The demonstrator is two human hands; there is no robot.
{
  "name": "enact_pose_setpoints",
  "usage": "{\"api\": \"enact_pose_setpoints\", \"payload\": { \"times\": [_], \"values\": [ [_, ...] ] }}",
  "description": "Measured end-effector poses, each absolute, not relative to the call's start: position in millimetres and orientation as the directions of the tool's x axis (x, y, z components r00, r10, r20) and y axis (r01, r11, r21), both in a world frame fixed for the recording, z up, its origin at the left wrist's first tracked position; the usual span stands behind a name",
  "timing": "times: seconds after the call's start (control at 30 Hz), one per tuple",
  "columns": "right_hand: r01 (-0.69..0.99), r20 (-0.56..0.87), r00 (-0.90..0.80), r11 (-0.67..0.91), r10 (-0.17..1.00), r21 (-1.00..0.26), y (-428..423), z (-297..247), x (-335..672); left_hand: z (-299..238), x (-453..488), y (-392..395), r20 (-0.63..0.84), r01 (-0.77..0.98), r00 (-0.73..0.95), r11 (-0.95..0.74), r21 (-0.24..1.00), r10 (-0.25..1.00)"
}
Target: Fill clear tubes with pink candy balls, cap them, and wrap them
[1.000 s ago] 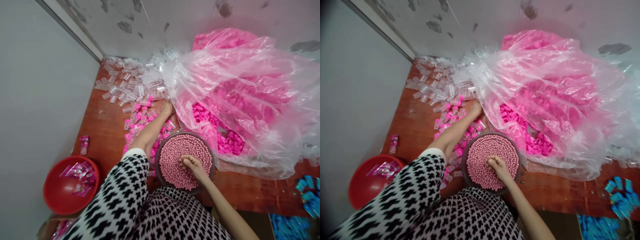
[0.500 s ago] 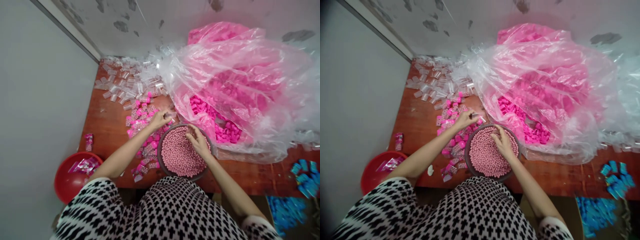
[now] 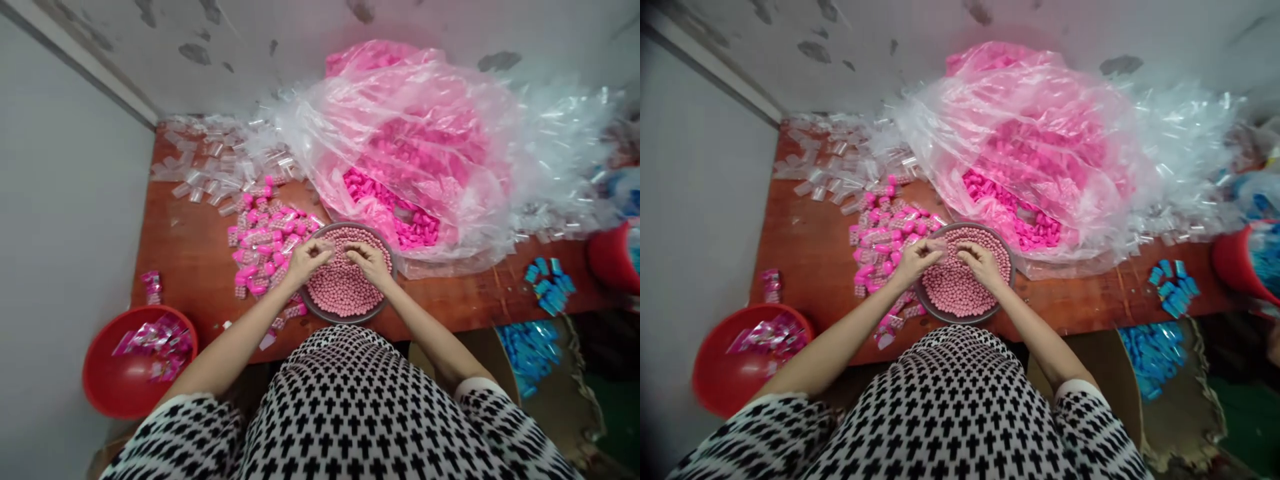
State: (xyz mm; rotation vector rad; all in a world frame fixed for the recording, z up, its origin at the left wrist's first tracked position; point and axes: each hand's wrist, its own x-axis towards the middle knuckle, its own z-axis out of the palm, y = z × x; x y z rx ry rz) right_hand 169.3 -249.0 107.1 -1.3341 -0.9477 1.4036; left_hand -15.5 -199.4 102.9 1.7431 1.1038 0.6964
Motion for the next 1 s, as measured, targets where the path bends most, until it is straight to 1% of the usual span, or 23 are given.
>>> {"api": "enact_pose_setpoints", "payload": {
  "times": [0.03,0.07,0.1,0.13,0.17,0.2,0.23,0.27,0.33,0.37,0.43,0.47,0.53,0.57,0.6,0.63,0.67,0.7,0.73,0.83,0.93,1.0],
  "values": [
    [-0.117,-0.273,0.056,-0.266,0.960,-0.957,-254,105,176,98,-18,-201,-0.083,0.486,0.479,-0.185,0.854,0.874],
    [-0.112,-0.285,0.076,-0.276,0.956,-0.955,-258,103,184,93,-18,-201,-0.156,0.602,0.524,-0.234,0.763,0.837],
    [-0.100,-0.293,0.098,-0.284,0.951,-0.954,-263,100,193,89,-17,-200,-0.236,0.702,0.561,-0.305,0.643,0.793],
    [-0.084,-0.299,0.121,-0.290,0.947,-0.953,-268,97,202,85,-13,-200,-0.313,0.767,0.582,-0.379,0.518,0.750],
    [-0.068,-0.303,0.144,-0.297,0.942,-0.953,-273,94,212,81,-6,-200,-0.379,0.797,0.590,-0.441,0.412,0.713],
    [-0.052,-0.306,0.167,-0.302,0.937,-0.952,-277,91,223,77,3,-200,-0.428,0.807,0.590,-0.484,0.338,0.685],
    [-0.035,-0.306,0.190,-0.305,0.933,-0.952,-280,88,234,73,14,-201,-0.462,0.807,0.589,-0.509,0.300,0.663],
    [-0.014,-0.301,0.216,-0.305,0.929,-0.952,-283,86,246,69,27,-202,-0.479,0.802,0.594,-0.520,0.292,0.646],
    [0.065,-0.275,0.285,-0.305,0.918,-0.950,-282,81,271,58,52,-205,-0.482,0.787,0.615,-0.526,0.324,0.624],
    [0.137,-0.250,0.327,-0.307,0.911,-0.942,-279,79,284,53,62,-207,-0.479,0.783,0.621,-0.523,0.337,0.621],
    [0.350,-0.181,0.402,-0.333,0.898,-0.876,-267,76,310,43,74,-212,-0.466,0.782,0.623,-0.509,0.359,0.628],
    [0.476,-0.148,0.418,-0.355,0.896,-0.804,-259,74,321,39,76,-213,-0.457,0.783,0.622,-0.500,0.370,0.636],
    [0.711,-0.129,0.405,-0.401,0.905,-0.578,-239,71,339,34,71,-216,-0.431,0.778,0.626,-0.485,0.399,0.649],
    [0.802,-0.156,0.374,-0.403,0.914,-0.441,-229,69,346,32,66,-217,-0.396,0.762,0.637,-0.462,0.454,0.662],
    [0.867,-0.199,0.342,-0.390,0.918,-0.309,-219,67,350,32,61,-218,-0.344,0.728,0.647,-0.419,0.542,0.680],
    [0.909,-0.252,0.312,-0.365,0.916,-0.202,-210,64,353,32,55,-219,-0.280,0.668,0.652,-0.359,0.652,0.705],
    [0.933,-0.303,0.287,-0.337,0.909,-0.126,-202,61,354,33,50,-221,-0.219,0.581,0.646,-0.285,0.763,0.731],
    [0.946,-0.346,0.269,-0.314,0.899,-0.078,-196,58,355,35,46,-222,-0.172,0.480,0.627,-0.203,0.854,0.760],
    [0.953,-0.381,0.256,-0.298,0.888,-0.055,-190,55,354,37,44,-223,-0.145,0.386,0.600,-0.125,0.914,0.787],
    [0.963,-0.446,0.225,-0.268,0.866,-0.036,-182,49,354,43,43,-226,-0.143,0.229,0.527,0.022,0.973,0.838],
    [0.970,-0.468,0.210,-0.244,0.858,-0.013,-180,47,356,47,47,-229,-0.170,0.104,0.493,0.137,0.985,0.853],
    [0.969,-0.462,0.225,-0.248,0.858,0.011,-183,49,360,48,50,-230,-0.205,0.001,0.482,0.234,0.972,0.852]
  ]
}}
